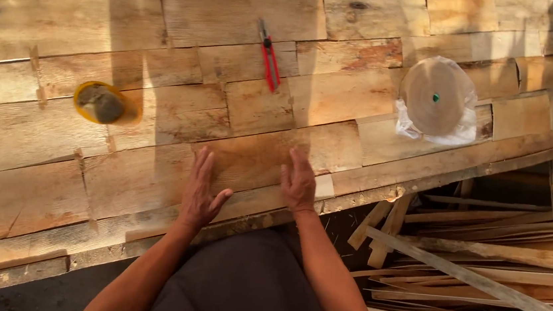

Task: Patching and trimming wood veneer strips on a wooden workbench surface.

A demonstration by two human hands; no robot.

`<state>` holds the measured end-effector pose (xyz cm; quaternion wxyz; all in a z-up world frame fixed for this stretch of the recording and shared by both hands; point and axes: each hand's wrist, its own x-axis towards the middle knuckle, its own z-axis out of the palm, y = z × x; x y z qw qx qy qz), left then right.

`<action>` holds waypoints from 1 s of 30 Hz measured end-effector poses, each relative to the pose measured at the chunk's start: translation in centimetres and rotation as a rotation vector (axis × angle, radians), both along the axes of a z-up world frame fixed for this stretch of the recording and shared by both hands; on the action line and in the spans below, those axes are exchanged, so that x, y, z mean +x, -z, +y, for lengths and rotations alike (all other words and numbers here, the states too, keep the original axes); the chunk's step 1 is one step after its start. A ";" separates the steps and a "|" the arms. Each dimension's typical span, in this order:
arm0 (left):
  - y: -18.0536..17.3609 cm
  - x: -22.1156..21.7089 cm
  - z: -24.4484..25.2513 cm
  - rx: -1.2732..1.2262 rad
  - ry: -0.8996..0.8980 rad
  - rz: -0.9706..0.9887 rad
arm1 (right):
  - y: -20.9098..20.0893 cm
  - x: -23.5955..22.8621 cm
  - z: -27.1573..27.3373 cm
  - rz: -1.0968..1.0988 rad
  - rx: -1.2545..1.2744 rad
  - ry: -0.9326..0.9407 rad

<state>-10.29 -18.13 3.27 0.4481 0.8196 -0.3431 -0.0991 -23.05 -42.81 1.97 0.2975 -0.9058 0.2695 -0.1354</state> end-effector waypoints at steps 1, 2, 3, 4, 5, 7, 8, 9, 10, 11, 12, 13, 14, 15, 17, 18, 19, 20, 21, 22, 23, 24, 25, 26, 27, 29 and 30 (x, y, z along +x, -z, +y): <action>-0.7 -0.4 0.1 0.008 0.010 -0.002 | 1.0 -1.0 -2.5 -0.002 0.008 0.010; -1.3 -0.8 0.1 -0.008 -0.019 0.011 | 2.1 -2.0 -5.1 -0.067 -0.020 0.106; -1.9 -1.2 -0.2 -0.024 -0.052 0.022 | 3.2 -3.0 -7.9 -0.133 -0.049 0.199; -2.2 -1.6 -0.8 -0.017 -0.046 0.019 | 4.6 -4.3 -11.5 -0.135 -0.043 0.206; -2.6 -2.1 -1.3 -0.009 -0.087 -0.017 | 6.1 -5.6 -15.0 -0.221 -0.033 0.344; -3.3 -3.1 -2.9 0.010 -0.125 -0.058 | 6.3 -7.7 -20.9 -0.307 -0.012 0.487; -3.6 -3.8 -3.9 0.016 -0.145 -0.082 | 5.1 -8.5 -23.4 -0.147 -0.016 0.689; -3.9 -4.4 -5.1 0.019 -0.164 -0.106 | 3.7 -9.3 -26.1 0.021 -0.020 0.887; -4.1 -4.6 -6.8 0.027 -0.160 -0.111 | 2.9 -9.6 -27.6 0.021 -0.010 0.890; -4.3 -5.2 -8.4 0.064 -0.146 -0.124 | 2.1 -10.2 -28.9 0.032 -0.103 0.871; -4.5 -5.7 -9.8 0.100 -0.131 -0.137 | 1.4 -10.7 -30.1 0.043 -0.195 0.848; -4.7 -6.3 -11.7 0.107 -0.129 -0.137 | 1.3 -11.0 -31.1 0.046 -0.189 0.850; -5.1 -6.9 -13.4 0.080 -0.082 -0.121 | 1.3 -11.3 -32.1 0.021 -0.167 0.867; -5.3 -7.2 -15.3 0.049 -0.037 -0.107 | 1.1 -11.2 -33.3 -0.009 -0.148 0.883; -5.7 -8.0 -18.7 0.029 0.039 -0.149 | 0.9 -11.3 -34.3 -0.020 -0.060 0.859; -5.8 -8.4 -20.3 0.007 0.115 -0.186 | 0.8 -11.4 -34.6 -0.029 0.024 0.834; -5.8 -8.8 -21.5 0.010 0.116 -0.188 | 1.2 -11.7 -35.0 -0.030 0.028 0.835; -5.7 -9.2 -22.8 0.017 0.177 -0.198 | 1.6 -12.0 -35.4 -0.021 0.053 0.842; -5.6 -9.4 -24.0 0.024 0.238 -0.210 | 2.0 -12.2 -35.8 -0.013 0.077 0.850; -5.8 -9.8 -24.8 0.027 0.241 -0.214 | 1.8 -12.5 -35.9 -0.016 0.081 0.852; -6.0 -10.2 -25.7 0.052 0.274 -0.169 | 1.5 -12.8 -35.9 -0.004 0.067 0.831; -6.2 -10.5 -26.6 0.078 0.306 -0.124 | 1.2 -13.1 -35.9 0.009 0.053 0.809; -6.0 -10.8 -27.4 0.079 0.314 -0.123 | 0.9 -13.4 -36.0 0.010 0.053 0.817; -5.9 -11.0 -28.1 0.079 0.338 -0.127 | 0.6 -13.7 -36.0 0.000 0.047 0.768; -5.7 -11.3 -28.8 0.080 0.360 -0.129 | 0.3 -14.0 -36.0 -0.009 0.039 0.717; -4.5 -12.0 -29.5 0.064 0.392 -0.157 | 0.7 -14.3 -36.1 -0.032 0.080 0.693; -3.9 -12.3 -29.9 0.049 0.419 -0.187 | 0.9 -14.3 -36.2 -0.058 0.121 0.663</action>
